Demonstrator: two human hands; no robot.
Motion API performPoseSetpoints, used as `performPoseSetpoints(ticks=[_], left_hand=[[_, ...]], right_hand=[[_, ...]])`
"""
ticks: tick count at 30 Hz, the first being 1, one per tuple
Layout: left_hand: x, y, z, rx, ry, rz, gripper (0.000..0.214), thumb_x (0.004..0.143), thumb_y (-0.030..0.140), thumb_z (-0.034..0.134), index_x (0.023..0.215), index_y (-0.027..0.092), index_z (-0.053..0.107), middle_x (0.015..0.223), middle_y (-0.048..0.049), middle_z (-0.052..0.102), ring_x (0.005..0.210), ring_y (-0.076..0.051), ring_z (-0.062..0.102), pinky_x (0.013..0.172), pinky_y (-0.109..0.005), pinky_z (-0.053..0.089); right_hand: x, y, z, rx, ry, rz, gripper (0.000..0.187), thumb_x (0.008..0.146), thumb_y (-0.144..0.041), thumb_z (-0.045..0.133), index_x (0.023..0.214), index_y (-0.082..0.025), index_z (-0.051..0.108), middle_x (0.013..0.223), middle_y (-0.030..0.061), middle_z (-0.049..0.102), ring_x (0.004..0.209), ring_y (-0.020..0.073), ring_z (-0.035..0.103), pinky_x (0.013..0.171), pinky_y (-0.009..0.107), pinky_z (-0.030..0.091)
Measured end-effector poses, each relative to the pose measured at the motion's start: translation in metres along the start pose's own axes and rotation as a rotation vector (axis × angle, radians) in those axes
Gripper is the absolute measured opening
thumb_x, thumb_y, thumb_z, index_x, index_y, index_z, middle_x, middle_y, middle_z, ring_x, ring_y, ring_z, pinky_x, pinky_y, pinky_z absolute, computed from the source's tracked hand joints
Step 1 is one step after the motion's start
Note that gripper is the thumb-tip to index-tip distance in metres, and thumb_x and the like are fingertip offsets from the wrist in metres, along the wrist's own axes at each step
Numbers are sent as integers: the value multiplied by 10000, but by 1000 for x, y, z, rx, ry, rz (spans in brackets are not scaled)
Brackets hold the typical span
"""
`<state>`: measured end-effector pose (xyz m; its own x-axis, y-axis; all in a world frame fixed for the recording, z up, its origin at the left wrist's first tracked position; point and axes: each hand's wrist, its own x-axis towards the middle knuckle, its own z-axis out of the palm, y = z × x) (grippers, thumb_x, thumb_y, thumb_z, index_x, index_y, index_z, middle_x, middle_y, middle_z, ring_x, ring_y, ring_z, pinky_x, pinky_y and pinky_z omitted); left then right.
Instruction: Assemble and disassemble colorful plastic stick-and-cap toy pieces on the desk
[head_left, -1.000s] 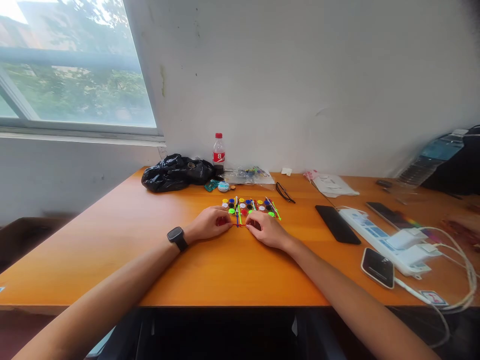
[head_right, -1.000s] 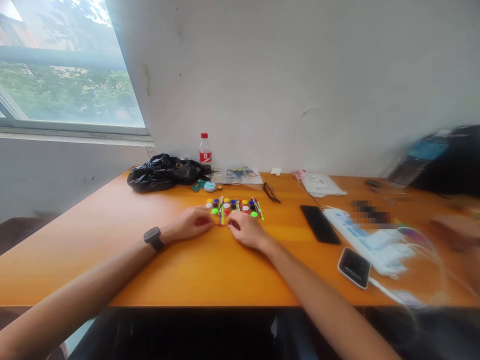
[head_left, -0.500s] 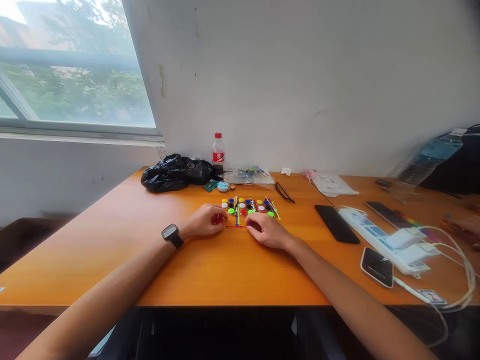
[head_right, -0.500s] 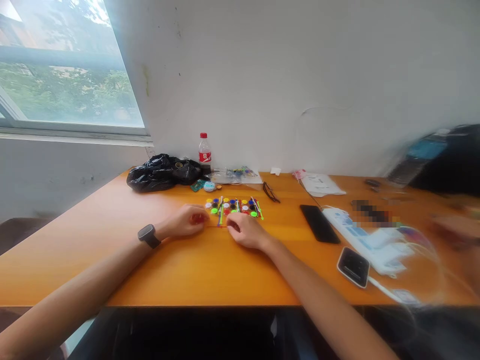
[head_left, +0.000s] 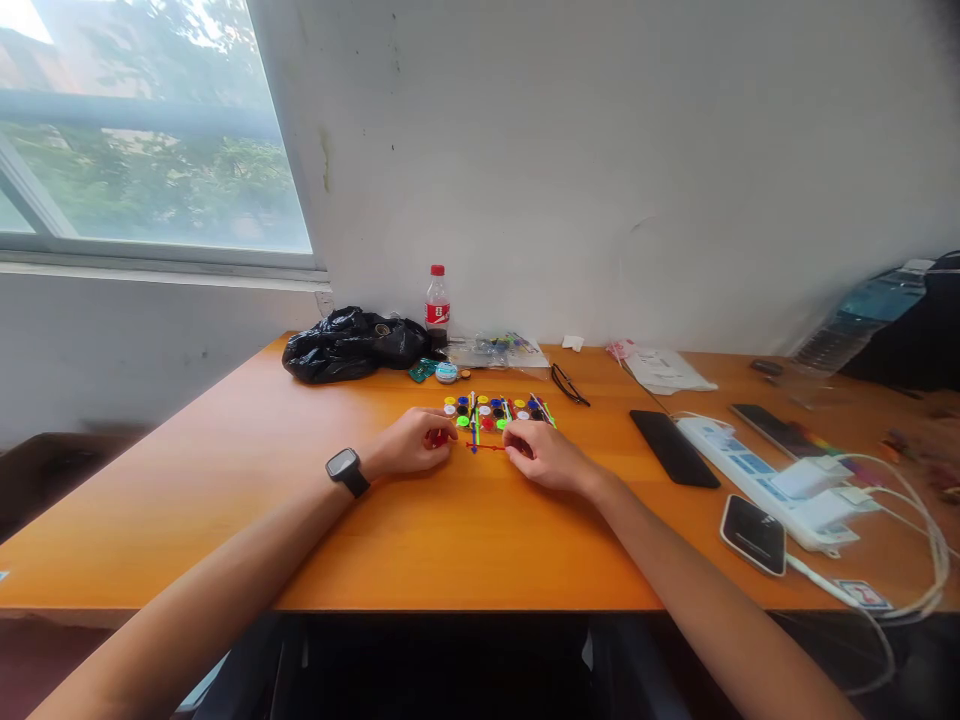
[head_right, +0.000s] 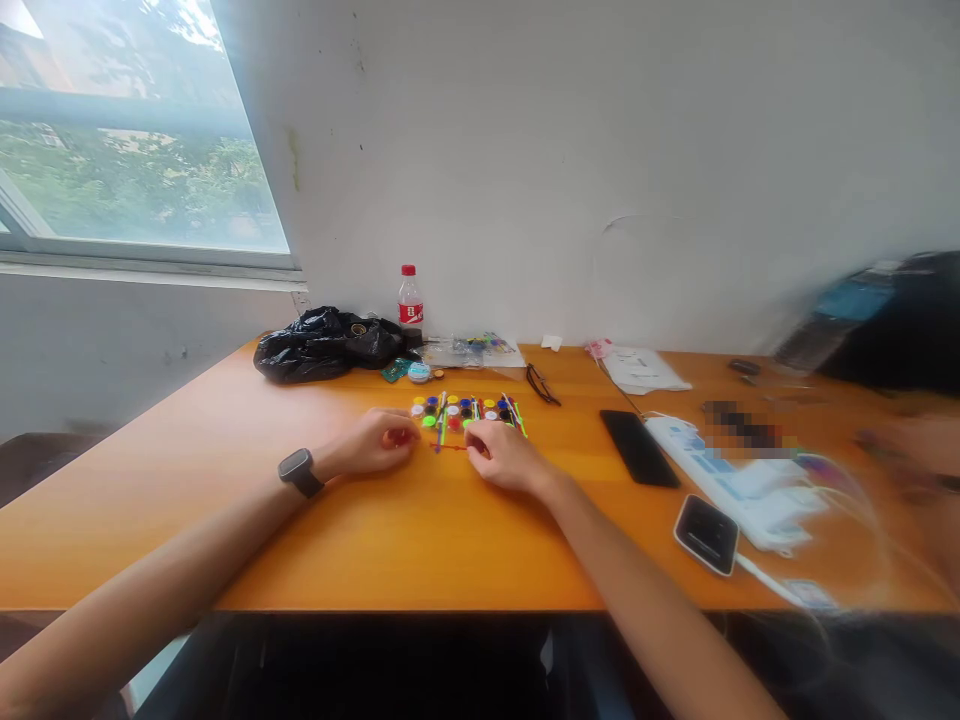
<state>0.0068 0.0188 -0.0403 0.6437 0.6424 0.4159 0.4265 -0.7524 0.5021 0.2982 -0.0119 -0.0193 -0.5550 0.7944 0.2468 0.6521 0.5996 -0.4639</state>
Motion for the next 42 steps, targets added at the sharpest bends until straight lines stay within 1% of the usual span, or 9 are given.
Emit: performPoseSetpoints(ticks=[4, 9, 11, 15, 18, 25, 35, 38, 42], left_hand=[[0, 1, -1, 0, 16, 17, 208, 795, 99, 618, 930, 182, 752, 803, -13, 650, 685, -121, 563, 661, -233, 450], [-1, 1, -1, 12, 11, 16, 201, 792, 99, 623, 918, 184, 754, 795, -9, 645, 681, -119, 557, 652, -233, 445], [-1, 2, -1, 14, 5, 6, 197, 794, 101, 624, 916, 184, 753, 795, -9, 647, 678, -118, 558, 649, -232, 446], [0, 3, -1, 11, 2, 10, 177, 801, 105, 623, 902, 182, 746, 787, -6, 644, 668, -113, 554, 647, -229, 447], [-1, 3, -1, 11, -3, 9, 174, 804, 107, 621, 900, 181, 746, 780, -4, 641, 664, -111, 551, 648, -227, 449], [-1, 3, -2, 4, -12, -3, 188, 794, 114, 622, 907, 180, 757, 785, -13, 656, 662, -115, 552, 643, -229, 447], [0, 6, -2, 1, -7, 8, 165, 802, 137, 613, 877, 180, 753, 778, -22, 663, 654, -118, 551, 639, -224, 447], [0, 5, -2, 1, -10, 8, 170, 806, 133, 613, 886, 181, 755, 777, -20, 662, 655, -117, 550, 642, -224, 447], [0, 2, 0, 0, -14, -3, 172, 820, 127, 605, 893, 184, 750, 794, -18, 657, 663, -115, 553, 646, -223, 448]], right_hand=[[0, 1, -4, 16, 30, -7, 110, 852, -116, 565, 798, -209, 543, 771, 5, 596, 705, 155, 519, 656, 268, 360], [-3, 2, -9, 37, -51, 54, 88, 830, -137, 594, 788, -209, 568, 714, -3, 605, 660, 151, 525, 618, 267, 350], [-3, 1, -8, 32, -58, 60, 87, 827, -136, 596, 787, -209, 570, 717, -2, 616, 656, 149, 530, 616, 267, 349], [-2, 0, -8, -13, -6, 79, 92, 843, -143, 587, 792, -213, 555, 720, -7, 606, 645, 145, 521, 612, 270, 340], [-1, 0, -7, -15, 21, 61, 82, 857, -145, 580, 818, -215, 562, 743, -5, 609, 660, 147, 527, 621, 270, 345], [-1, 0, -3, 0, -12, 44, 98, 846, -134, 588, 798, -213, 558, 723, -2, 610, 660, 150, 520, 622, 269, 338], [-1, -1, -1, 12, -4, 46, 93, 854, -141, 595, 798, -212, 573, 727, 5, 622, 661, 155, 533, 626, 272, 355], [-1, -1, -1, 35, -11, 38, 91, 852, -143, 597, 797, -211, 573, 727, 3, 621, 661, 153, 541, 626, 270, 362], [0, 0, -2, 39, 12, 56, 82, 859, -156, 593, 806, -213, 568, 712, -7, 598, 646, 149, 529, 611, 269, 351]])
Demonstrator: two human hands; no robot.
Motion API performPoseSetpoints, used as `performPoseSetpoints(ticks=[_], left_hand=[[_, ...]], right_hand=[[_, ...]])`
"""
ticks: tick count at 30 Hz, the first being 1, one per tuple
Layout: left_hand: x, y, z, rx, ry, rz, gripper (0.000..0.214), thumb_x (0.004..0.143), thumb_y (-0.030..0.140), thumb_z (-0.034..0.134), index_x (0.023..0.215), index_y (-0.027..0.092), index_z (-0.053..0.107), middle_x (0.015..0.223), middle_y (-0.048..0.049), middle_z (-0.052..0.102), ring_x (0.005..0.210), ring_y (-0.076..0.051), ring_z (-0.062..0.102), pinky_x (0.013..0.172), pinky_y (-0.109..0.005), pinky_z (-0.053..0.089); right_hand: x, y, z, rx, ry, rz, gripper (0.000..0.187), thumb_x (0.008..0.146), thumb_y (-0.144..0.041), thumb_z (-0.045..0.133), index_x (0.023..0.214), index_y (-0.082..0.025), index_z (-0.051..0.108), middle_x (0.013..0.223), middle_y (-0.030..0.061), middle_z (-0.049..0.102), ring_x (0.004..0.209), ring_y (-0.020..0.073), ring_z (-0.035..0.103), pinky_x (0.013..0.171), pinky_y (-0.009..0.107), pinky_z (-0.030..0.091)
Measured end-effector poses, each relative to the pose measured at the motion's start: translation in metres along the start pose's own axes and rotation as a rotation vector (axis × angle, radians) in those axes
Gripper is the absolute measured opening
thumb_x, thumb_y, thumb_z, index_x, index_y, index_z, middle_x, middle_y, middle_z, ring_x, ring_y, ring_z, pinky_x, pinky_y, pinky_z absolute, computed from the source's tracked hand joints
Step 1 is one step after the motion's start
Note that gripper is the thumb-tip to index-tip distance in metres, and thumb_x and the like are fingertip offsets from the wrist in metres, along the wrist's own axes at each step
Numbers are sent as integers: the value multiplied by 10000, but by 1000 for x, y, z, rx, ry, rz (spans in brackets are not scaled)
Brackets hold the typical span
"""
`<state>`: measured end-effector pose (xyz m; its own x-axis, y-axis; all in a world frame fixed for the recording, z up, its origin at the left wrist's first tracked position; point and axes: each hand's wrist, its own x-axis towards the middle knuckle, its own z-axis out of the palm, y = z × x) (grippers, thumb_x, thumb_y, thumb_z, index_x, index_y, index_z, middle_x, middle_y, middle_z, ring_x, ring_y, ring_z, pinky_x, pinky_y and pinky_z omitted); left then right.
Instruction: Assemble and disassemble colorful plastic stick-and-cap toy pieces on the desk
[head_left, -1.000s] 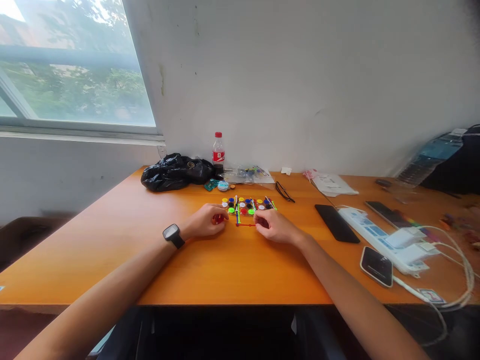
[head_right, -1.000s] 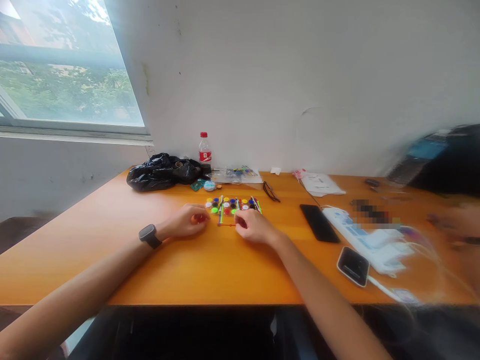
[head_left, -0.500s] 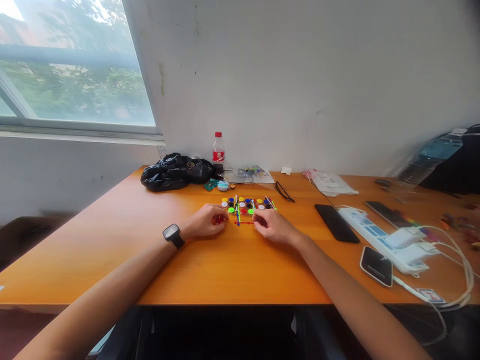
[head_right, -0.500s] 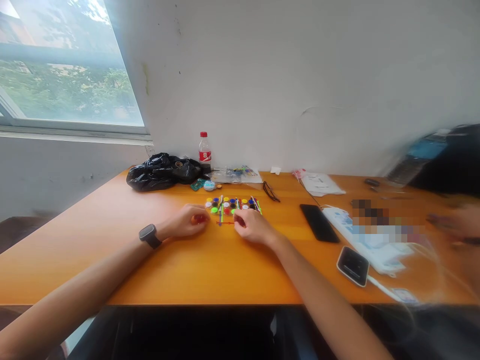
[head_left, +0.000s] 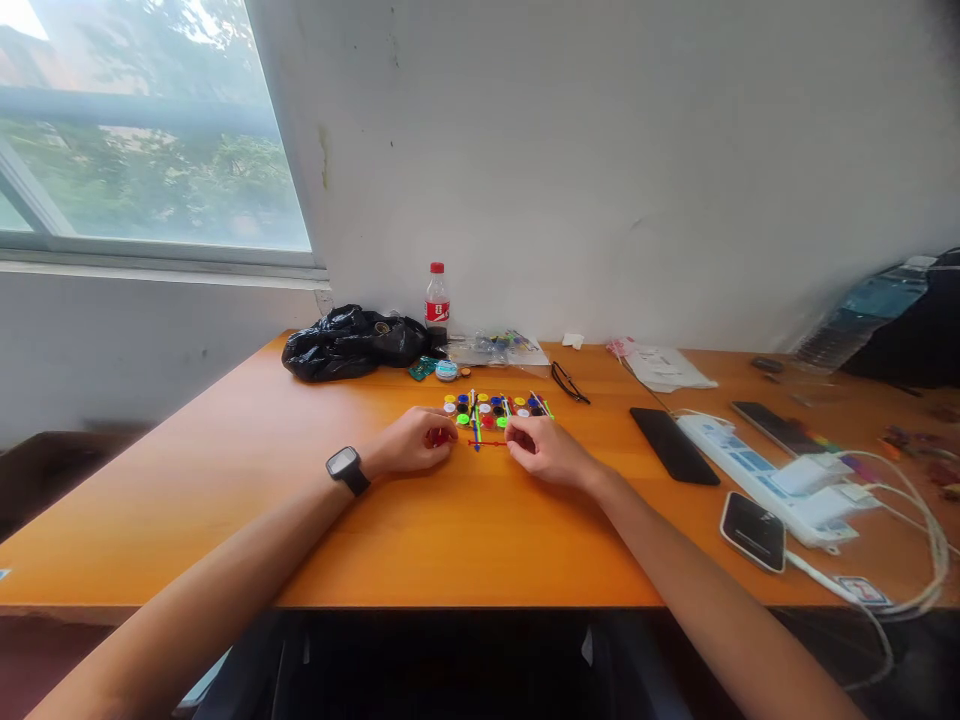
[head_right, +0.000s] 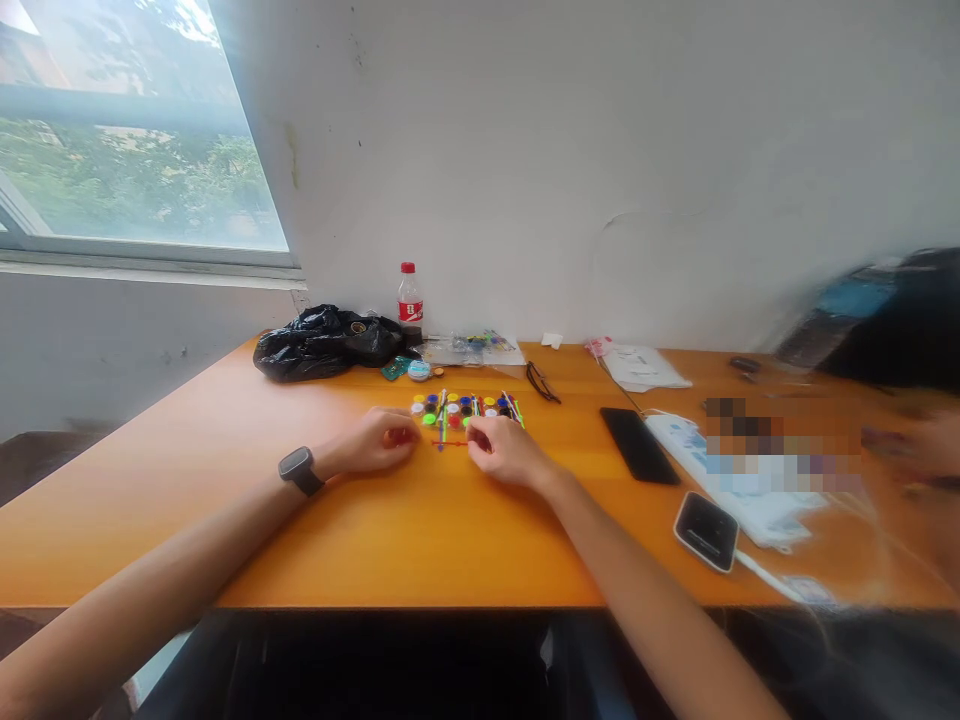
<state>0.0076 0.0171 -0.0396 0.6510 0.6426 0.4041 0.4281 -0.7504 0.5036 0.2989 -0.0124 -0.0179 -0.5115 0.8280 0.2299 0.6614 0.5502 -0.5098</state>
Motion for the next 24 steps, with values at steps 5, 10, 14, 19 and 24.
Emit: performPoseSetpoints(ticks=[5, 10, 14, 19, 24], left_hand=[[1, -3, 2, 44, 8, -19, 154, 837, 133, 612, 882, 193, 747, 813, -17, 655, 672, -120, 556, 647, -225, 445], [2, -4, 1, 79, 24, -23, 142, 859, 147, 625, 877, 204, 753, 820, -22, 660, 682, -130, 567, 655, -231, 450], [2, -5, 2, 113, 47, -12, 131, 886, 170, 636, 882, 219, 758, 843, -29, 670, 747, -156, 603, 705, -251, 472], [2, -2, -1, 106, 56, 56, 197, 949, 215, 628, 1040, 258, 798, 1063, -73, 729, 1005, -221, 653, 920, -321, 511], [0, 6, -6, 119, -24, 113, 245, 905, 253, 710, 1113, 306, 830, 1290, -84, 656, 1145, -260, 602, 1060, -399, 467]], right_hand=[[-1, 0, 1, 20, -26, -2, 72, 862, -161, 593, 810, -209, 579, 730, -2, 613, 657, 148, 540, 621, 267, 369], [0, 1, 0, 56, -19, -9, 59, 878, -185, 589, 826, -211, 585, 725, -7, 600, 657, 149, 535, 621, 265, 375], [1, 2, -2, 2, 22, 9, 50, 875, -190, 588, 833, -215, 580, 728, -7, 591, 656, 152, 520, 616, 268, 356], [1, 0, -2, -13, 22, -10, 63, 869, -184, 584, 815, -216, 576, 737, 3, 606, 676, 157, 531, 628, 267, 358], [0, -1, -3, -4, 70, 20, 60, 859, -187, 587, 815, -219, 563, 702, -15, 581, 637, 146, 515, 619, 264, 354]])
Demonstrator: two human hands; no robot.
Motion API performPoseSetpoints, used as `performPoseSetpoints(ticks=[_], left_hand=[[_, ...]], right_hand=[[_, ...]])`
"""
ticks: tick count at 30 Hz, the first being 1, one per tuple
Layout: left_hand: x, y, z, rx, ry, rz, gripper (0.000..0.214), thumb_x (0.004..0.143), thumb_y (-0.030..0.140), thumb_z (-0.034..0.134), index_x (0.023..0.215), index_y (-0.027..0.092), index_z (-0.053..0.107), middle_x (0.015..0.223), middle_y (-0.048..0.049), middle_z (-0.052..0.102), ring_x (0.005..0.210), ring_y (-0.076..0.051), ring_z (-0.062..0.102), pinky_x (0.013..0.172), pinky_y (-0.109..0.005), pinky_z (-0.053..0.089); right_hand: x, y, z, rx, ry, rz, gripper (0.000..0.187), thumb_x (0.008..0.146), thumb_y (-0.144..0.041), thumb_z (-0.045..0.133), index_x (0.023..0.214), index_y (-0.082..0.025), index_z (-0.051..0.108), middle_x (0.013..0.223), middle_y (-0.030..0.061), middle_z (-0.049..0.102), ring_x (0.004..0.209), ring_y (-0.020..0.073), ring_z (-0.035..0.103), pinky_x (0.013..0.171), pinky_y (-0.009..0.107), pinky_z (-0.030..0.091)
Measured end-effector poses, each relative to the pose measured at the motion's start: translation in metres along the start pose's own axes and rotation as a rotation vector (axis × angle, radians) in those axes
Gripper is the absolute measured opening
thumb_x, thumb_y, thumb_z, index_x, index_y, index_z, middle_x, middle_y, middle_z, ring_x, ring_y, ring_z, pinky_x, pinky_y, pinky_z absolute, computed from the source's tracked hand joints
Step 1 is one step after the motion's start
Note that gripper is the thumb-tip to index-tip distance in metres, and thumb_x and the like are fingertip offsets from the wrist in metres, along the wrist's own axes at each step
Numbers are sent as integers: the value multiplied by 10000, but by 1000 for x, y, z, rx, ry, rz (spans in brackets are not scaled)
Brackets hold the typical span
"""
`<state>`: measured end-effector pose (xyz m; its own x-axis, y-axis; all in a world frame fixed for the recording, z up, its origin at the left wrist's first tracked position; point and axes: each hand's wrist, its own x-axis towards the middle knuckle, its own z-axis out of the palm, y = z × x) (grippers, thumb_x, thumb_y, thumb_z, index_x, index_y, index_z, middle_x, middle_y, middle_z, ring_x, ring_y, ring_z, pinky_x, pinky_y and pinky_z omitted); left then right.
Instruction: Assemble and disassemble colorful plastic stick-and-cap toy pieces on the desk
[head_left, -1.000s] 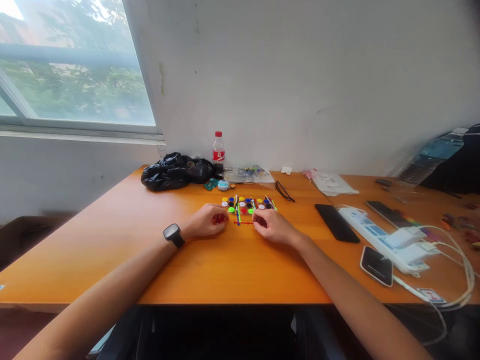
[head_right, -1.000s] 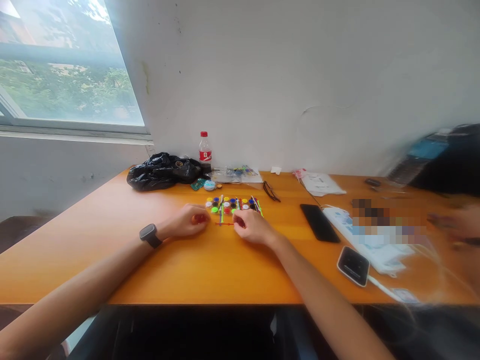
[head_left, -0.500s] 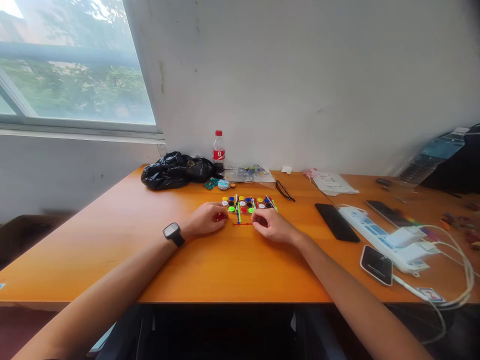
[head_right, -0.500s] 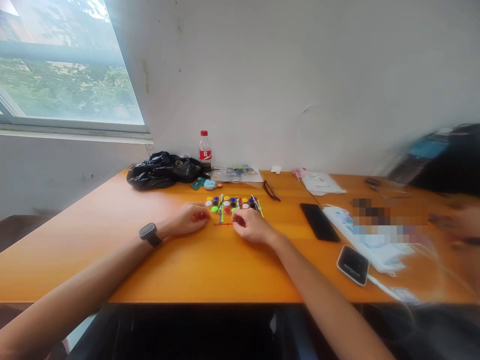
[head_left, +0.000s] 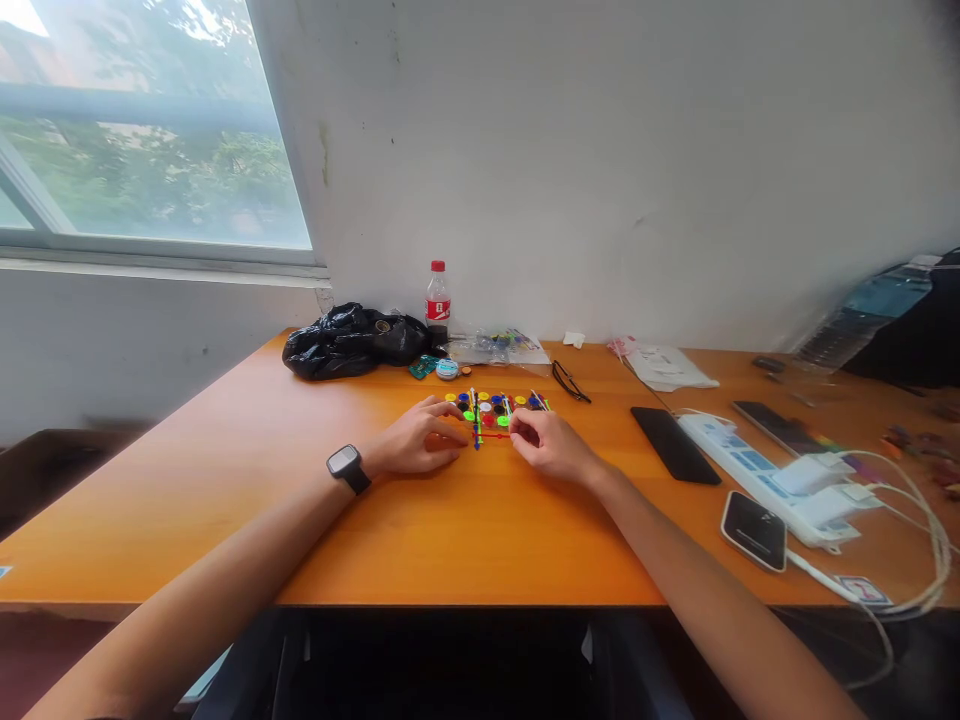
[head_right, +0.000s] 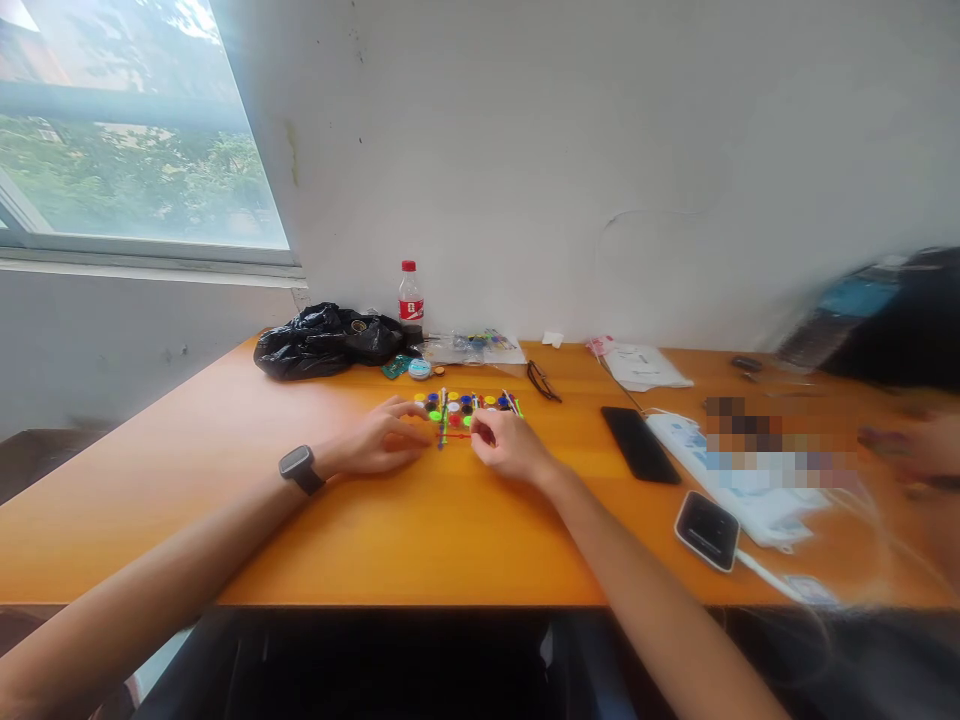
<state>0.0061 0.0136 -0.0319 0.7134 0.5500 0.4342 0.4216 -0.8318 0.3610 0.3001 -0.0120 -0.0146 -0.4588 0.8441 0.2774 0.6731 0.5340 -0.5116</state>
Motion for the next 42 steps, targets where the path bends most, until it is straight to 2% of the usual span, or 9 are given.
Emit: performPoseSetpoints(ticks=[5, 8, 11, 17, 19, 23, 31, 38, 42], left_hand=[[2, 6, -2, 50, -27, 46, 263, 869, 251, 732, 1095, 331, 841, 1172, -80, 619, 1036, -243, 552, 1011, -395, 452], [4, 11, -5, 47, -24, 59, 108, 861, 243, 709, 831, 233, 813, 996, -79, 629, 921, -224, 526, 905, -364, 457], [5, 11, -8, 61, 104, -11, 290, 868, 258, 683, 601, 187, 594, 826, -65, 608, 836, -211, 503, 813, -347, 443], [3, -9, -4, -66, 244, -246, 248, 1030, 302, 509, 820, 196, 587, 726, 4, 610, 646, -136, 496, 648, -280, 400], [4, -15, -1, -204, 318, -289, 144, 995, 316, 577, 960, 189, 635, 888, -25, 703, 739, -138, 597, 682, -267, 458], [6, -16, -1, -496, 369, -411, 305, 901, 410, 743, 1075, 162, 712, 1091, -100, 768, 955, -197, 713, 817, -309, 556], [7, -13, -10, -970, 419, -659, 530, 964, 604, 632, 1053, 97, 757, 1156, -204, 782, 967, -258, 755, 891, -408, 591], [5, -11, -8, -650, 411, -537, 293, 811, 347, 789, 1015, 154, 708, 1063, -100, 776, 913, -192, 713, 795, -304, 550], [0, -11, -3, -271, 230, -392, 191, 817, 289, 734, 973, 178, 739, 944, -45, 748, 785, -155, 647, 678, -258, 486]], right_hand=[[0, 0, 1, 8, -1, -2, 53, 854, -195, 593, 817, -221, 566, 699, -17, 580, 639, 148, 516, 619, 265, 354], [0, 1, 1, 12, -8, 3, 53, 855, -200, 591, 816, -222, 563, 703, -13, 586, 644, 152, 520, 620, 267, 355], [0, 1, 1, 17, -9, -1, 54, 853, -200, 592, 813, -221, 562, 706, -12, 586, 646, 151, 520, 623, 266, 358], [-1, 1, 1, 20, -13, -4, 55, 858, -199, 591, 818, -223, 562, 707, -11, 584, 647, 153, 518, 622, 268, 361], [-1, 0, 1, 17, -10, -4, 52, 856, -196, 593, 820, -221, 565, 710, -10, 587, 648, 152, 519, 622, 267, 360], [-1, -2, 0, 18, -2, -4, 61, 853, -189, 596, 812, -220, 563, 711, -10, 587, 649, 151, 518, 621, 265, 357], [-1, -2, 2, 15, -17, -19, 58, 876, -188, 593, 837, -220, 564, 732, -1, 594, 671, 160, 527, 633, 271, 356], [0, -2, 4, 67, 35, -12, 70, 1031, -285, 454, 1001, -237, 495, 817, -3, 579, 673, 171, 505, 662, 291, 357], [1, -1, 6, 110, 70, -27, 64, 1035, -275, 434, 1017, -239, 484, 878, 20, 596, 738, 191, 536, 709, 304, 388]])
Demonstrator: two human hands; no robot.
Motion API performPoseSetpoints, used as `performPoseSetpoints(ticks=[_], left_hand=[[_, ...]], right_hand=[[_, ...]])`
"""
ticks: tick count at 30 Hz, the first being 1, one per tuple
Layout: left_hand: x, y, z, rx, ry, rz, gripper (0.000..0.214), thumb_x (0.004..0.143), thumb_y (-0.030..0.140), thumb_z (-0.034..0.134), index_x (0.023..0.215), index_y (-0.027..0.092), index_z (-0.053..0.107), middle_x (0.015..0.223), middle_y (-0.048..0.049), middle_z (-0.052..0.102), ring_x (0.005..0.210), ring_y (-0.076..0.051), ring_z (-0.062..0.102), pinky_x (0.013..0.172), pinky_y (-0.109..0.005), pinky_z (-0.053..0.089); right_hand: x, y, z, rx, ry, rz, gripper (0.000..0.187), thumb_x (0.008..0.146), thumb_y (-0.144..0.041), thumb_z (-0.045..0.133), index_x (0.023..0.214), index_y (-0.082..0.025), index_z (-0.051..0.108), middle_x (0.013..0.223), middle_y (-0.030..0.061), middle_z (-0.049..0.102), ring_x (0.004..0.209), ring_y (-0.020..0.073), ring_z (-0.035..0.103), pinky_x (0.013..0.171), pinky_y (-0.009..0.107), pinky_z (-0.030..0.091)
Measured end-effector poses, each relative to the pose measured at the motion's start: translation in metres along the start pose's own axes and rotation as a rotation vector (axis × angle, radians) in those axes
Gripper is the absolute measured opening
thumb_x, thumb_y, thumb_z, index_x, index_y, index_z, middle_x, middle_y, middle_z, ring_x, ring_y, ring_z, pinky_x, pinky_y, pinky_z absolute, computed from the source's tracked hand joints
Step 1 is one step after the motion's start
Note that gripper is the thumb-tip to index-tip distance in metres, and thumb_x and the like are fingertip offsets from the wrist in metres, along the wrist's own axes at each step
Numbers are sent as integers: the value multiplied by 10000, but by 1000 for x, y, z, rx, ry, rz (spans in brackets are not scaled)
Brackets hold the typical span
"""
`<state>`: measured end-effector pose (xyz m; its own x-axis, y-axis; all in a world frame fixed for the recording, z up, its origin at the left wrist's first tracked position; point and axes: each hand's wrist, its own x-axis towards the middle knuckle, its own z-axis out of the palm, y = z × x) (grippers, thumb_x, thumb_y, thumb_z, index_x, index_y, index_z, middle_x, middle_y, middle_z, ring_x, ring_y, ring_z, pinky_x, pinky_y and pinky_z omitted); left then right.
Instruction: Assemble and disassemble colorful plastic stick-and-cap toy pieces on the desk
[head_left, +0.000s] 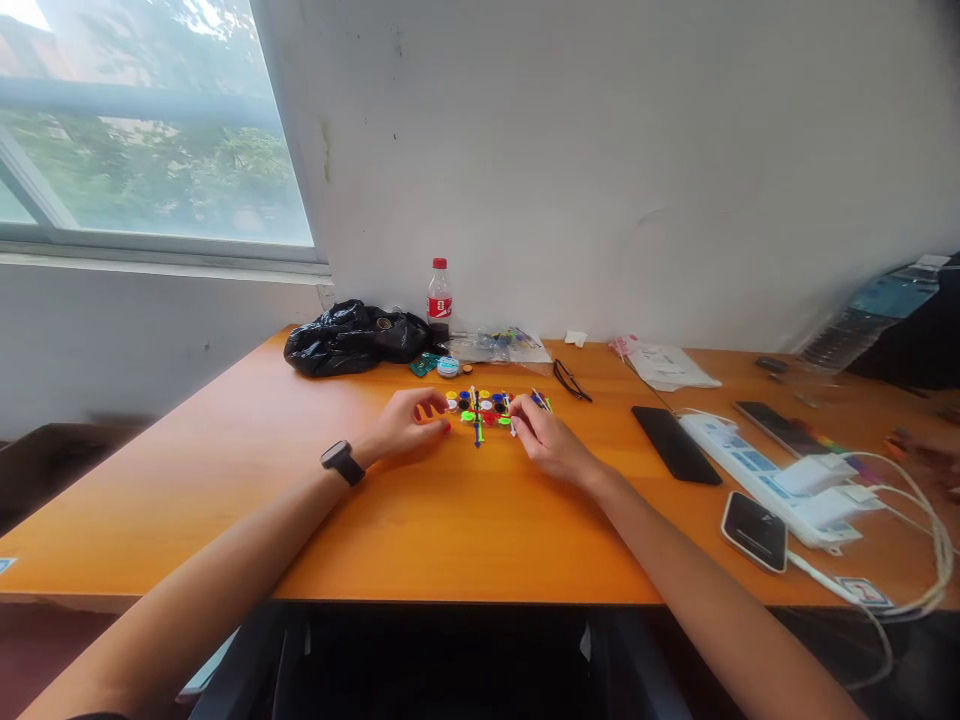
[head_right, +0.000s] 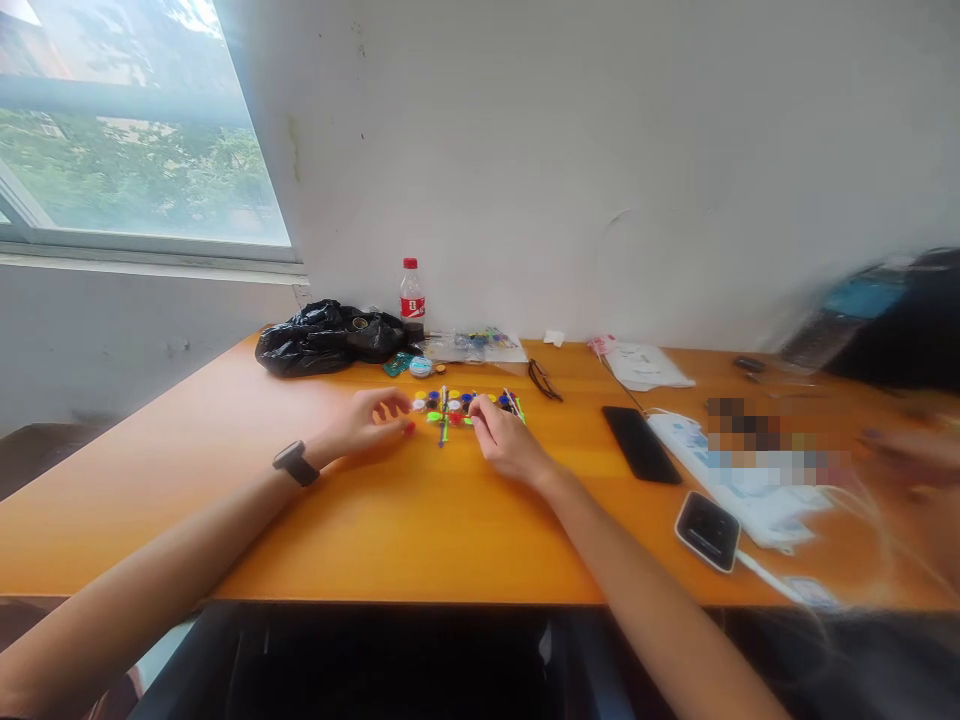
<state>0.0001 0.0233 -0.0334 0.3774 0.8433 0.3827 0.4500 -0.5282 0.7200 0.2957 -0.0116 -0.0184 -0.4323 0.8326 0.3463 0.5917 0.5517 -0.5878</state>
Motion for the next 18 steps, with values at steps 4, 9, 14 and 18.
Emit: performPoseSetpoints(ticks=[4, 9, 14, 18], left_hand=[[-4, 2, 6, 175, -151, 113, 78, 825, 235, 699, 860, 170, 725, 755, -10, 684, 650, -122, 574, 627, -242, 447], [-8, 12, 12, 6, -350, 109, 174, 852, 331, 765, 906, 166, 759, 748, -8, 701, 639, -110, 588, 598, -214, 442], [-11, 18, 18, -82, -413, 141, 348, 806, 484, 857, 918, 160, 800, 819, -37, 730, 679, -109, 564, 598, -218, 406], [-12, 19, 21, -138, -434, 187, 313, 815, 430, 857, 959, 157, 802, 857, -41, 732, 702, -107, 549, 614, -220, 401]], right_hand=[[1, -1, 0, 50, 7, -10, 75, 1017, -276, 471, 998, -229, 526, 874, 20, 598, 746, 184, 518, 711, 302, 389], [4, 1, 4, 324, -47, 66, 124, 941, -319, 595, 923, -198, 619, 832, 10, 588, 699, 149, 488, 662, 286, 383], [4, 3, 14, 666, -185, 176, 189, 836, -345, 736, 896, -167, 719, 713, -7, 598, 581, 115, 487, 556, 263, 363], [3, 2, 18, 795, -188, 181, 185, 802, -324, 794, 885, -159, 786, 805, 43, 716, 595, 115, 546, 565, 266, 419]])
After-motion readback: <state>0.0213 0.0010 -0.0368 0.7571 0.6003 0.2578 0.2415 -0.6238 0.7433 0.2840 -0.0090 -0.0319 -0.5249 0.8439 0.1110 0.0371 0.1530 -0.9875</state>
